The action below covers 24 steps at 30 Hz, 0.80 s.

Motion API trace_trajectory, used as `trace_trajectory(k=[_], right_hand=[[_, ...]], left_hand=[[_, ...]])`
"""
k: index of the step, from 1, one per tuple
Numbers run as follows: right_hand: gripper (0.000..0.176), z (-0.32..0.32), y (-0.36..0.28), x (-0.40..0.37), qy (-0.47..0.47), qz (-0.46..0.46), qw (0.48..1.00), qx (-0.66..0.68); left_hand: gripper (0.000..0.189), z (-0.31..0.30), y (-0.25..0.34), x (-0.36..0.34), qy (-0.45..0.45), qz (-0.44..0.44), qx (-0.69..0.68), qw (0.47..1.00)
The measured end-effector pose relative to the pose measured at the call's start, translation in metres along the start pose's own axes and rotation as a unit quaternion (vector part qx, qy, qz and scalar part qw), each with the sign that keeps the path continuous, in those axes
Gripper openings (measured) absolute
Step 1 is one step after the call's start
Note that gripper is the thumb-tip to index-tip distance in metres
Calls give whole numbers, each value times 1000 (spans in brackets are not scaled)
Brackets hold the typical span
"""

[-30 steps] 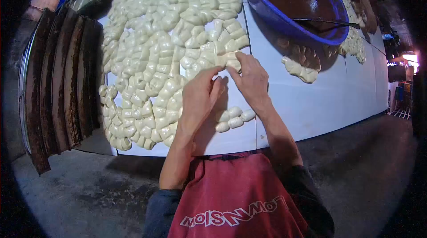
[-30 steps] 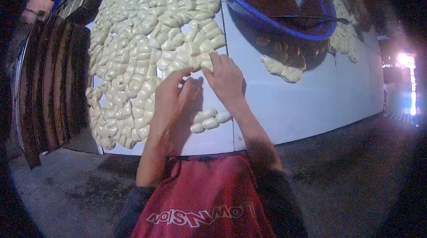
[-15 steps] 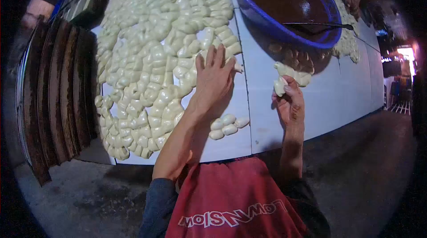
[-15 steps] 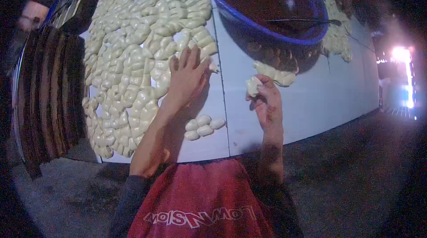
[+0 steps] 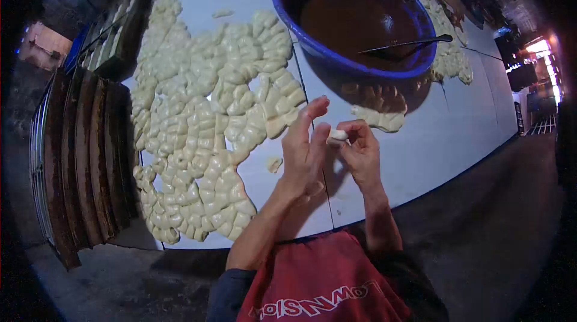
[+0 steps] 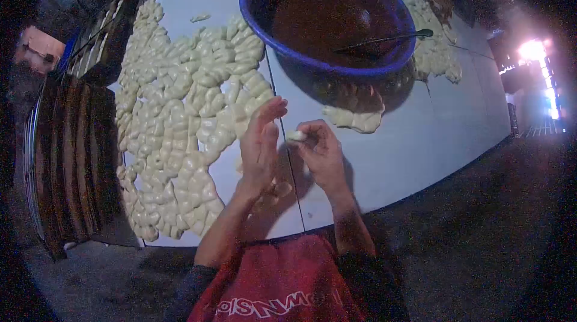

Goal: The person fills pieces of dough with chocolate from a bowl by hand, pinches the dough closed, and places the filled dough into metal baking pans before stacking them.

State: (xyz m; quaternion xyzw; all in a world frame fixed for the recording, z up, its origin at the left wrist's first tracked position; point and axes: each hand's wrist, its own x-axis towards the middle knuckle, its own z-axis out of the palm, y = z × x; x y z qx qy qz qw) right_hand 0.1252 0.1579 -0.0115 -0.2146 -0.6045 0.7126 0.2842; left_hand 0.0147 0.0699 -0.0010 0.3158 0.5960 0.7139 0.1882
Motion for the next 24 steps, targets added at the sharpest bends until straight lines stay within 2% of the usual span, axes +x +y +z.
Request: trace_trajectory(k=[1, 2, 3, 4, 5, 7, 10, 12, 13, 14, 15, 16, 17, 18, 20, 21, 23, 24], right_hand=[[28, 3, -3, 1, -10, 6, 998, 67], [30, 6, -9, 2, -22, 12, 991, 133], [33, 24, -43, 3, 31, 76, 963, 258], [32, 22, -45, 5, 15, 79, 952, 294], [32, 19, -47, 9, -3, 82, 940, 331], [26, 16, -56, 20, -25, 85, 932, 351], [19, -3, -65, 58, -51, 78, 971, 221], [18, -10, -77, 104, -35, 6, 985, 167], [19, -15, -87, 126, -27, -6, 997, 72], [21, -22, -97, 148, -18, -17, 999, -24], [22, -34, -96, 174, -61, 13, 991, -121], [23, -47, -89, 199, -104, 44, 970, -216], [16, -55, -74, 219, -129, 12, 926, -355], [22, -53, -72, 226, -148, -8, 843, -517], [27, -64, -38, 244, -253, -7, 715, -652], [26, -62, -39, 244, -294, 8, 708, -642], [24, -58, -39, 239, -373, 41, 690, -619], [22, -57, -43, 238, -338, 72, 767, -540]], left_hand=[[76, 7, 0, 0, -11, 54, -6, 998], [91, 19, -3, -4, -16, 34, -92, 995], [85, 24, -3, -1, -12, 108, -67, 992], [79, 28, -4, 2, -6, 181, -41, 983], [81, 38, -14, 7, 19, 203, -71, 976], [84, 46, -18, 3, 11, 95, -88, 992], [77, 52, -35, 5, -12, 14, -122, 992], [68, 48, -38, -5, -37, -100, -172, 979], [51, 40, -20, -4, -52, -128, -152, 979], [48, 31, -10, -3, -64, -172, -130, 974], [46, 21, -2, -2, -74, -215, -109, 968], [43, 15, 2, -2, -84, -258, -88, 958], [38, 11, -3, -5, -59, -202, -40, 977], [38, 6, -8, -6, -56, -210, -30, 976], [37, -2, -13, -9, -49, -227, -10, 973], [38, -3, -13, -13, -47, -273, -47, 960], [39, -8, -6, -12, -73, -286, -16, 955], [39, -10, -2, -11, -85, -294, -1, 952]])
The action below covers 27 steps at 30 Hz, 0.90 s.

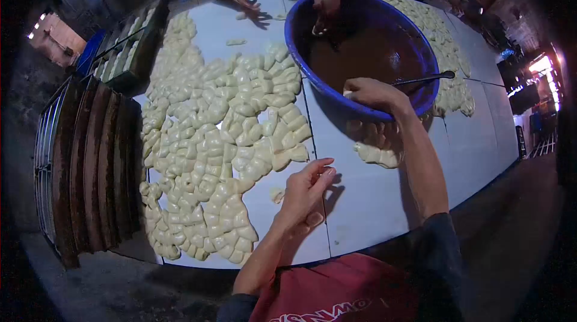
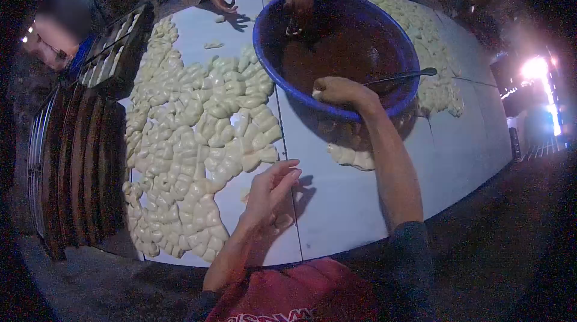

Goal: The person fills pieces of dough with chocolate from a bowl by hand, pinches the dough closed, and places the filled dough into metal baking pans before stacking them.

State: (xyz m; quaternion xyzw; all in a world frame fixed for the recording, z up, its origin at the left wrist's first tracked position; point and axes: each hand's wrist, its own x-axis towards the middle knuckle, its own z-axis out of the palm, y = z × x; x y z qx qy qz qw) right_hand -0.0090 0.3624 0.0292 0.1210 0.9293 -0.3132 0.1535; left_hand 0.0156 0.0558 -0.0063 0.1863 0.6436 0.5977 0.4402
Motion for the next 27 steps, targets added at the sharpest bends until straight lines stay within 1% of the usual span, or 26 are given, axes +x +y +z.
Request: trace_trajectory(k=[1, 2, 3, 5, 6, 7, 8, 10, 11, 12, 13, 14, 15, 16, 17, 18, 20, 21, 22, 23, 24, 25, 26, 27], right_hand=[[21, -5, -3, -5, 30, 11, 993, 114], [19, -11, -8, -11, 61, 22, 972, 226], [16, -15, -19, -22, 79, 36, 936, 341], [16, -13, -36, -38, 150, 17, 901, 406], [17, -9, -44, -46, 185, 8, 880, 438], [17, -5, -50, -53, 182, -19, 848, 498], [17, 3, -59, -59, 194, -22, 820, 538], [17, 22, -75, -69, 213, -24, 760, 614], [17, 32, -65, -72, 183, -51, 757, 625], [16, 43, -81, -78, 205, -37, 740, 640], [16, 57, -77, -78, 197, -41, 731, 652], [17, 72, -72, -78, 189, -44, 721, 665], [17, 78, -96, -87, 206, -9, 704, 679], [17, 91, -83, -85, 191, -27, 705, 682], [20, 97, -88, -90, 175, -32, 702, 690], [22, 101, -92, -94, 159, -38, 698, 697], [32, 118, -75, -96, 139, -53, 724, 674], [37, 123, -77, -97, 129, -62, 736, 662], [42, 128, -82, -99, 151, -63, 765, 623], [47, 136, -90, -101, 171, -65, 792, 583], [53, 142, -101, -102, 191, -68, 817, 540], [56, 152, -105, -101, 220, -88, 828, 508], [54, 157, -115, -101, 252, -90, 855, 445], [52, 160, -127, -102, 283, -93, 876, 379]], left_hand=[[39, -2, 2, -1, -16, 10, -13, 1000], [39, -2, 2, 0, -14, 16, -7, 1000], [39, -1, 2, 2, -13, 22, -1, 1000], [38, 4, 2, 10, -14, 42, 2, 999], [39, 7, 4, 17, -20, 49, -22, 998], [39, 10, 6, 25, -25, 56, -45, 997], [40, 13, 9, 31, -29, 63, -69, 995], [49, 21, 19, 37, -34, 66, -189, 979], [49, 24, 22, 38, -35, 51, -255, 965], [49, 27, 30, 36, -35, 37, -320, 946], [46, 29, 32, 34, -11, -2, -363, 932], [46, 27, 31, 31, -20, 2, -389, 921], [46, 24, 28, 28, -29, 6, -414, 910], [46, 21, 26, 25, -38, 10, -439, 898], [38, 16, 24, 22, -18, 7, -452, 892], [34, 9, 14, 21, 5, 14, -438, 899], [26, -8, -11, 23, 46, 29, -409, 911], [26, -14, -8, 17, 76, 20, -400, 913], [27, -20, -6, 10, 108, 11, -389, 915], [25, -27, -9, 7, 111, 4, -372, 922], [24, -28, -12, 6, 122, 15, -362, 924], [23, -28, -15, 5, 134, 27, -352, 926], [22, -29, -19, 5, 145, 40, -341, 928], [25, -31, -21, 4, 123, 69, -348, 927]])
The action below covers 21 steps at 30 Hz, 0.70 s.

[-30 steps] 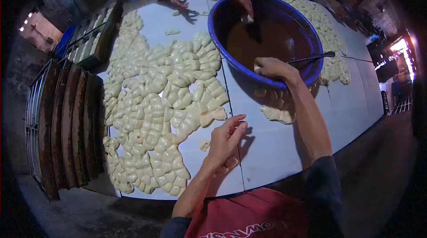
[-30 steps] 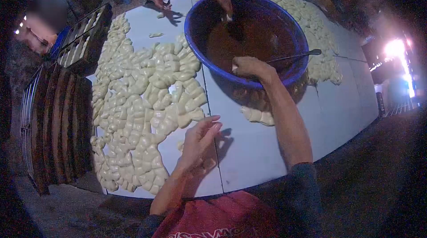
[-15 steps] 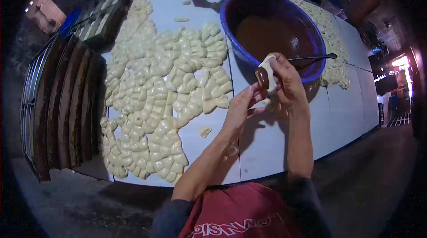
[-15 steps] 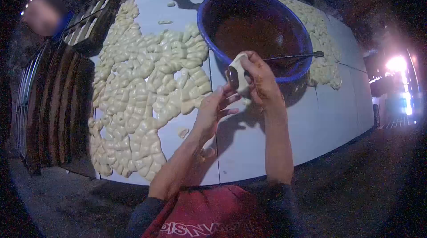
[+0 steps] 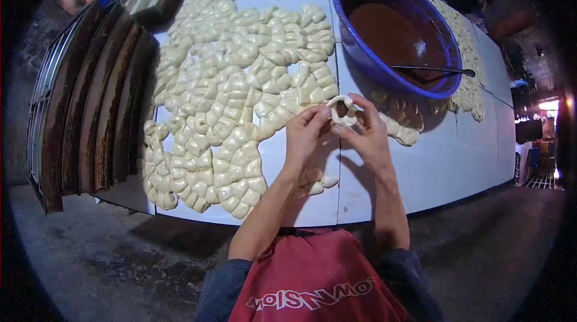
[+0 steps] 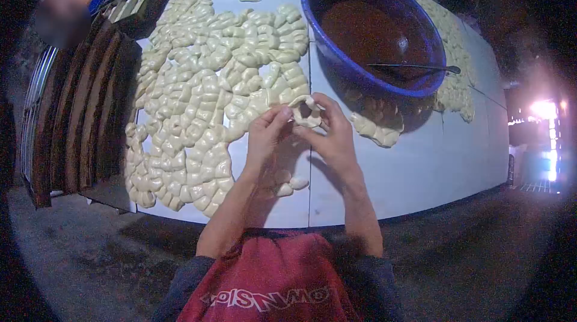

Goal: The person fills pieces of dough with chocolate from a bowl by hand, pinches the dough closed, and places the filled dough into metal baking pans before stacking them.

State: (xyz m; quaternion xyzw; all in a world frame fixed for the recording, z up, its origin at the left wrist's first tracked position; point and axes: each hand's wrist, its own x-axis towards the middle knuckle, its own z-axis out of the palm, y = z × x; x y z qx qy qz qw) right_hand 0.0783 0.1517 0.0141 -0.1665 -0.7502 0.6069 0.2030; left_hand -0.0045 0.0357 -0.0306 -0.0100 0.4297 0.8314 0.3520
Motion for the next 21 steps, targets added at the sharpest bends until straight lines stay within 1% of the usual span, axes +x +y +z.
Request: trace_trajectory(k=[1, 2, 3, 5, 7, 8, 10, 11, 12, 15, 16, 18, 19, 20, 21], right_hand=[[50, 6, -4, -2, 15, -31, 997, -67], [42, 7, 6, -2, 20, -96, 981, -166], [31, 14, 5, -5, 50, -64, 985, -154], [21, 16, 13, -6, 65, -94, 980, -165], [19, 20, 11, -4, 74, -86, 979, -169], [18, 20, 11, -3, 79, -82, 979, -171], [19, 18, 6, -2, 56, 21, 996, -61], [19, 15, 5, -2, 44, 72, 996, -5], [23, 10, 5, -4, 15, 133, 990, 31], [26, 2, -7, -17, -73, 69, 992, 81], [33, 2, -13, -19, -96, 33, 995, 18], [36, 0, 4, -19, -72, -2, 996, 43], [38, -2, 16, -18, -60, -20, 996, 56], [33, -3, 28, -18, -46, -28, 996, 74], [29, -2, 25, -18, -16, -46, 997, 56]], left_hand=[[26, 0, -1, -2, 1, 7, -3, 1000], [26, 3, -3, -4, 2, 13, -6, 1000], [27, 5, -3, -8, 2, 18, -9, 1000], [29, 1, 3, -12, 26, 6, 80, 996], [30, 7, 18, -13, 16, 60, 149, 987], [30, 4, 14, -7, 2, 70, 150, 986], [29, 7, 29, -5, -19, 3, 147, 989], [29, 6, 36, -4, -30, -30, 145, 988], [29, 2, 37, -1, -35, -45, 137, 989], [30, -5, 45, 1, -48, -64, 115, 990], [31, -6, 45, 0, -51, -68, 122, 989], [32, -6, 44, -4, -60, -76, 134, 986], [32, -3, 43, -9, -68, -58, 151, 985], [33, 0, 43, -15, -74, -40, 167, 982], [33, 1, 42, -19, -80, -22, 184, 979]])
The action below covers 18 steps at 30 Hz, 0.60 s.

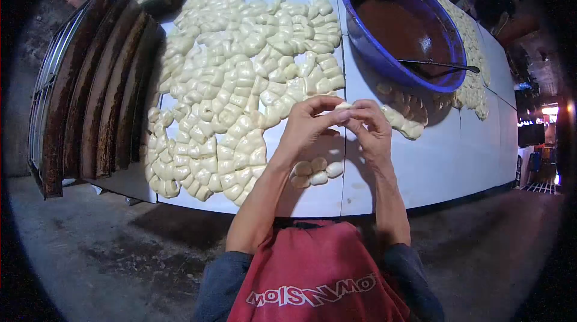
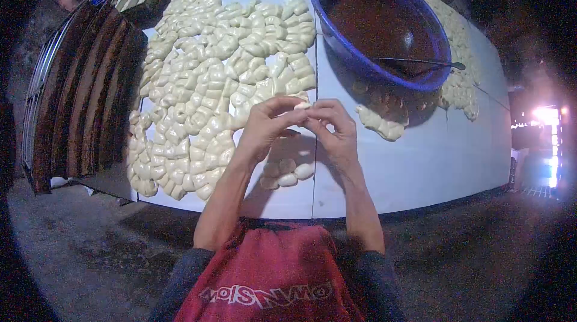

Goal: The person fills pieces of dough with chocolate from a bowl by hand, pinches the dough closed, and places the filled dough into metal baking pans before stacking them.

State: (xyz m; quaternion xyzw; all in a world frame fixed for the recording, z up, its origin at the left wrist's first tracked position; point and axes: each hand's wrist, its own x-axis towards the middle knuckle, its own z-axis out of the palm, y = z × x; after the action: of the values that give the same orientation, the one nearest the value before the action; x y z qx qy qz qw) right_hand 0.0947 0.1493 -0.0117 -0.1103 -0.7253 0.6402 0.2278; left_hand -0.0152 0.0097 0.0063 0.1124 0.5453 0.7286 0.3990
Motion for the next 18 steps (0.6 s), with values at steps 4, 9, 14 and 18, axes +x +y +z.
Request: trace_trajectory(k=[4, 9, 14, 18], right_hand=[[18, 27, -11, 1, 104, -45, 993, 21], [13, 29, 12, -6, 133, -160, 965, -159], [15, 13, 10, -13, 41, -86, 975, -202], [21, 17, -32, -26, 5, -68, 977, -202]], left_hand=[[22, -6, -7, 0, -39, 21, -18, 999], [27, -2, -14, -16, -51, 22, -10, 998], [24, -3, -33, -25, -33, 85, 62, 994], [27, -7, -41, -33, -21, -6, 52, 998]])
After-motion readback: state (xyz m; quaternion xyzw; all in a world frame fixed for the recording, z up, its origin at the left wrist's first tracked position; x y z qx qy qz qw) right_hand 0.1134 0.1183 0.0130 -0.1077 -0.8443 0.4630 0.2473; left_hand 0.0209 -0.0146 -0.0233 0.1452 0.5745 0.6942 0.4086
